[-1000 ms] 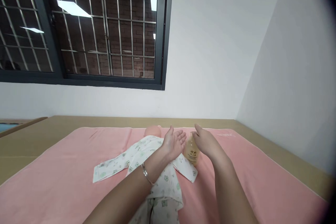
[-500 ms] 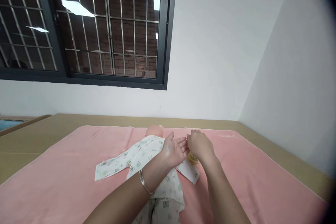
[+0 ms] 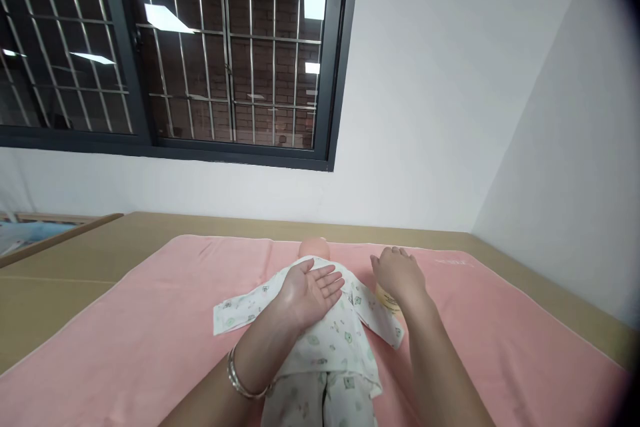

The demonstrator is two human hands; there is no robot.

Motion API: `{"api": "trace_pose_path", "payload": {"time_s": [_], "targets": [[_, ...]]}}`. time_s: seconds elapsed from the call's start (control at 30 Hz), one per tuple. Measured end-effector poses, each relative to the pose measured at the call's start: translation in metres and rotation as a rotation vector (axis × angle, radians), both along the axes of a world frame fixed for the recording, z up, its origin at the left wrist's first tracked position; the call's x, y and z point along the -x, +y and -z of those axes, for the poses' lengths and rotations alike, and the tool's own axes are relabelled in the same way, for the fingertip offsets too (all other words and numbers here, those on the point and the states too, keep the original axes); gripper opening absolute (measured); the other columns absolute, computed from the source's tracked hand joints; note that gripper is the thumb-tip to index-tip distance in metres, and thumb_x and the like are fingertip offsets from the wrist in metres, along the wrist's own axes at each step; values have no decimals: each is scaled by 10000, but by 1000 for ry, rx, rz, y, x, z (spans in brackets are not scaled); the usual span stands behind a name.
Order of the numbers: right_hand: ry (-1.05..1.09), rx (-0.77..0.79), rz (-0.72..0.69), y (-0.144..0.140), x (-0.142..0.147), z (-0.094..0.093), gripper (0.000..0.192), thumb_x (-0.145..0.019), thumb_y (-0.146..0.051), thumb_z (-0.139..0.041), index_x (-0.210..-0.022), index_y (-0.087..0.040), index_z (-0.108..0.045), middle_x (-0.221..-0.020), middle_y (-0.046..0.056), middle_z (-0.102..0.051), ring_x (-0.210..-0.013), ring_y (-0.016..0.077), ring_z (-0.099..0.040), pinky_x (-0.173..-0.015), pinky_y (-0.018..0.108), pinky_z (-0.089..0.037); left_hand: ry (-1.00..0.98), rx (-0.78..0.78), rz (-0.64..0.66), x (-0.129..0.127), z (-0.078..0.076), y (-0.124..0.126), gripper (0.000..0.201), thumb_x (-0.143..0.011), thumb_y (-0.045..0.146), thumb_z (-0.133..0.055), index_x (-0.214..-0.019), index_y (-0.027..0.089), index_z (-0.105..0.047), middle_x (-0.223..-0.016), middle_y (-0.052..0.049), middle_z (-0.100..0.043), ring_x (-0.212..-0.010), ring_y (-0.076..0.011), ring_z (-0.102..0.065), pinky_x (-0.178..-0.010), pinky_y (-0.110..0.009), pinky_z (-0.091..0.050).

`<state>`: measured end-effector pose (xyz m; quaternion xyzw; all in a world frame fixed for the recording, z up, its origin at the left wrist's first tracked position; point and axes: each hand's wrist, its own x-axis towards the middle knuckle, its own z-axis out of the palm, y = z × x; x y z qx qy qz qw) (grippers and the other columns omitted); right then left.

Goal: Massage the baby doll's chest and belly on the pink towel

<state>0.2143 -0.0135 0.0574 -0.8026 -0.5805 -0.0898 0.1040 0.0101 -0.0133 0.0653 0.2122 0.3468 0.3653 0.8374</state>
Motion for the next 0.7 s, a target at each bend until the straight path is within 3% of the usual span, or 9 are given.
{"api": "trace_pose_path", "payload": {"time_s": [0.17,0.3,0.43,0.6,0.7], "targets": [[78,-97,-75,-14,31,-2,555,-964,-352,-356,-1364,23,-441,-1453,267,-384,-1393,369,-277,-1107,541,-200,-26,-38,3,9,-11,-10,532,-901,367,-347,-1323,58,-443,-1405,-203,-486,-1275,-236,-516,-1022,-335,-456],[266,-229,-481,-38,88,-3,582,-1000,-388,-242,-1484,-67,-282,-1545,145,-276,-1450,238,-179,-1180,452,-129,-76,-102,102,14,-25,-30,522,-928,410,-294,-1277,80,-498,-1289,-181,-589,-1230,-274,-554,-1060,-434,-422],[311,-326,-698,-69,131,6,587,-1007,-372,-212,-1520,-92,-165,-1590,88,-117,-1467,252,-34,-1193,498,-69,-99,-220,174,30,-40,-44,584,-925,539,-274,-1245,133,-543,-1249,-148,-620,-1215,-311,-560,-1065,-510,-404],[394,-414,-963,-104,155,16,738,-975,-444,-374,-1534,-124,-14,-1596,102,-17,-1454,339,-43,-1168,568,-160,-95,-224,7,46,-47,-43,575,-944,502,-308,-1324,100,-469,-1370,-162,-539,-1309,-269,-476,-1103,-442,-364],[537,-430,-974,-113,159,17,785,-964,-478,-398,-1533,-140,24,-1597,98,14,-1452,351,-43,-1162,576,-179,-118,-293,-72,36,-38,-44,587,-937,517,-345,-1343,110,-464,-1437,-151,-477,-1364,-239,-405,-1136,-384,-314]]}}
